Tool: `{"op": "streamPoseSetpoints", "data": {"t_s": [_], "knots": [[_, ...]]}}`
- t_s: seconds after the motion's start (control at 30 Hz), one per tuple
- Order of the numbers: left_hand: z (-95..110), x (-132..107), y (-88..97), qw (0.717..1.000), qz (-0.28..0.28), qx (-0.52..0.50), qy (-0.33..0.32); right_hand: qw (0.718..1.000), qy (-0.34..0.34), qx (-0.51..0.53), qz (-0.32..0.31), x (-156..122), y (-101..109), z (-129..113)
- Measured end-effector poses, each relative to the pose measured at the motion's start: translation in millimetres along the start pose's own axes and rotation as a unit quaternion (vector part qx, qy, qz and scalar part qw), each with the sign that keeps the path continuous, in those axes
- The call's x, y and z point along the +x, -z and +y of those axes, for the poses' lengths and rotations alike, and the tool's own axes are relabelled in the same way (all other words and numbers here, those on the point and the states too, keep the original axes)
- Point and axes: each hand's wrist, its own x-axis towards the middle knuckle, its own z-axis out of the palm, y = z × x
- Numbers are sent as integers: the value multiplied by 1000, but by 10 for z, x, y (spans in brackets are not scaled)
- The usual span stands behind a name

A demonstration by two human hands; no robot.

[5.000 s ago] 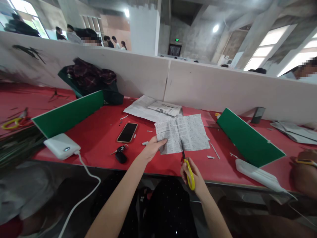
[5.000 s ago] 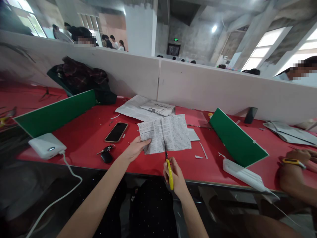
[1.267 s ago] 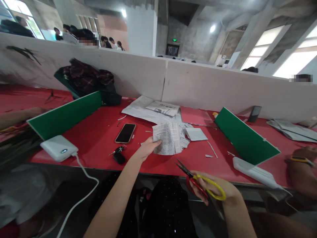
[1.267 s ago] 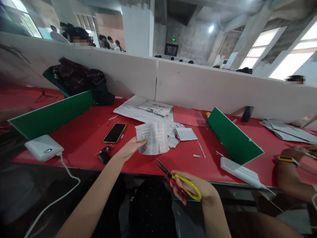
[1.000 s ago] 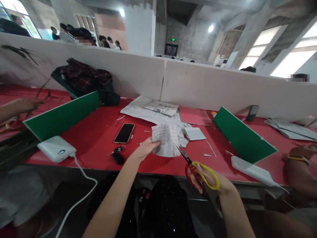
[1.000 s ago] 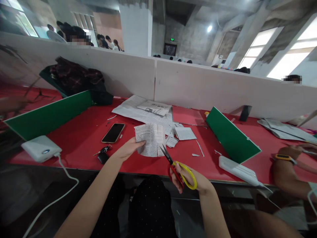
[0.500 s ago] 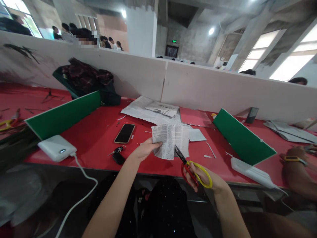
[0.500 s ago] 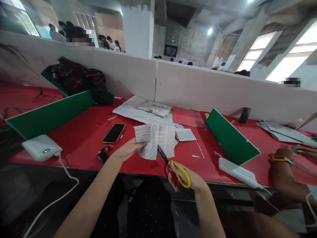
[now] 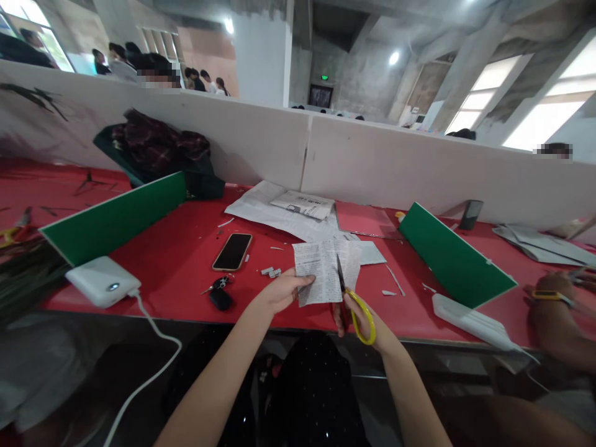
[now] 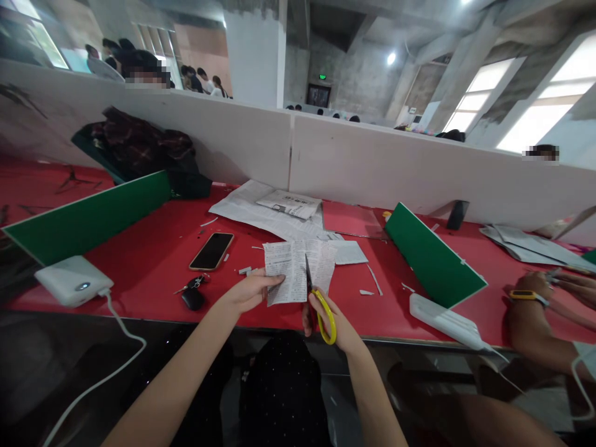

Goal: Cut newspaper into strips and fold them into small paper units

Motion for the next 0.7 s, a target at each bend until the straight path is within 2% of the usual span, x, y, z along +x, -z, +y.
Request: {"op": "streamPoseSetpoints", "data": {"t_s": [0.1, 0.33, 0.53, 0.7], "knots": [[-23, -5, -3, 1000, 11, -11, -8, 1000, -18, 20, -13, 20, -48, 43], [-39, -77, -12, 999, 1, -30, -19, 997, -38, 71, 19, -28, -289, -173], [-22, -107, -40, 998, 17, -47, 35, 997, -51, 50, 37, 52, -188, 58], [-68, -82, -26, 998, 5, -53, 40, 996, -50, 71, 12, 77, -175, 124]]}}
